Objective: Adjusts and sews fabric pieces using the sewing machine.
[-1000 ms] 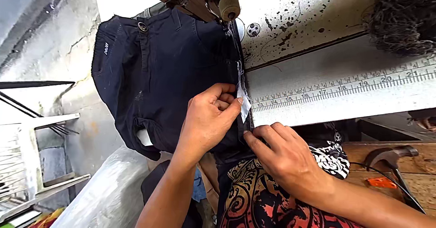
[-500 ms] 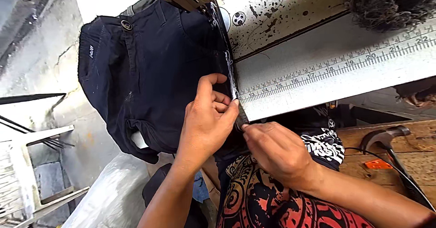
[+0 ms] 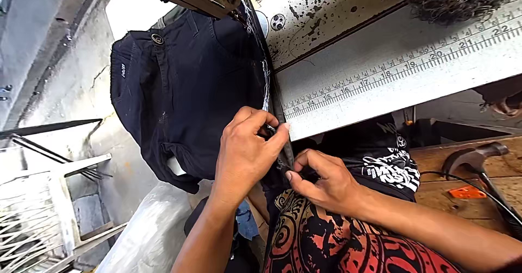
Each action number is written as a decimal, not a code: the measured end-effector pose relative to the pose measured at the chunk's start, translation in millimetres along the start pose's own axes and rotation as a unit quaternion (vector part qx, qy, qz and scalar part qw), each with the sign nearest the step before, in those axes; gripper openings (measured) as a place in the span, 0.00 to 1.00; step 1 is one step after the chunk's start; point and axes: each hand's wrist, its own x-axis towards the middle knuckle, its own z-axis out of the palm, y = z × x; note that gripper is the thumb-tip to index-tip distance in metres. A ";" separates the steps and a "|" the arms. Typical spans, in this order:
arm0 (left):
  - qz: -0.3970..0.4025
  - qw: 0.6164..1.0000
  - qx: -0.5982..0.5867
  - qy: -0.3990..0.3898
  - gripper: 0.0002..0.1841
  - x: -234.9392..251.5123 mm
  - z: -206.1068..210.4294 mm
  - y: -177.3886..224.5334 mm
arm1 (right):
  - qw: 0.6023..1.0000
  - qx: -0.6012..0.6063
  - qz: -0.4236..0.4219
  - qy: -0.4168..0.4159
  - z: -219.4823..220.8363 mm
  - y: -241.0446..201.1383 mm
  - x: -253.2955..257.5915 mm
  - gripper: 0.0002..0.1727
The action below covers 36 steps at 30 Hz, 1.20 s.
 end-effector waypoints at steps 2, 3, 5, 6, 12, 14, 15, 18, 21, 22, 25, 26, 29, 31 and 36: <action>-0.005 0.999 -0.042 -0.007 0.05 0.9 -4.7 -4.6 | 0.999 0.035 0.010 -0.008 -1.5 -9.3 0.8 0.11; -0.011 0.998 -0.069 -0.012 0.04 1.3 -7.3 -7.3 | 0.998 0.060 0.017 -0.008 -1.5 -11.4 0.8 0.12; -0.019 0.993 -0.119 -0.019 0.04 2.2 -10.6 -11.4 | 0.990 0.126 0.054 0.004 0.0 -14.8 1.5 0.13; -0.019 0.990 -0.136 -0.019 0.04 2.5 -10.8 -12.9 | 0.983 0.159 0.094 0.020 1.3 -17.4 2.9 0.12; -0.031 0.999 -0.025 0.030 0.06 -5.1 7.5 1.6 | 0.933 0.230 0.271 0.052 -0.2 -26.3 19.1 0.08; -0.001 0.996 0.056 0.063 0.07 -6.7 15.2 7.5 | 0.955 0.184 0.223 0.064 2.0 -22.0 18.0 0.09; 0.014 0.994 0.088 0.071 0.06 -6.8 15.8 8.1 | 0.966 0.151 0.195 0.076 3.2 -19.1 16.2 0.09; 0.042 0.982 0.165 0.079 0.07 -6.5 3.6 4.1 | 0.982 0.080 0.137 0.103 2.1 -14.1 13.0 0.08; 0.064 0.982 0.164 0.063 0.08 -5.7 -5.5 -0.5 | 0.987 0.060 0.114 0.094 3.5 -12.5 12.8 0.09; 0.070 0.987 0.134 0.051 0.07 -5.5 -4.6 0.3 | 0.989 0.052 0.107 0.089 4.8 -11.4 13.3 0.09; 0.063 0.995 0.068 0.027 0.08 -3.5 5.9 5.2 | 0.992 0.032 0.089 0.086 7.3 -7.5 13.2 0.08; 0.056 0.996 0.065 0.025 0.08 -3.1 9.4 6.0 | 0.992 0.032 0.090 0.087 6.9 -7.0 12.4 0.08; 0.049 0.996 0.071 0.021 0.08 -1.6 11.8 6.0 | 0.991 0.036 0.089 0.093 4.3 -7.1 11.8 0.07; 0.044 0.998 0.054 0.009 0.08 0.1 8.4 3.8 | 0.992 0.033 0.087 0.087 2.1 -7.2 12.2 0.08; 0.027 0.991 -0.105 0.083 0.03 -7.7 -20.9 -17.8 | 0.995 -0.003 0.080 0.061 -4.2 -5.5 14.0 0.11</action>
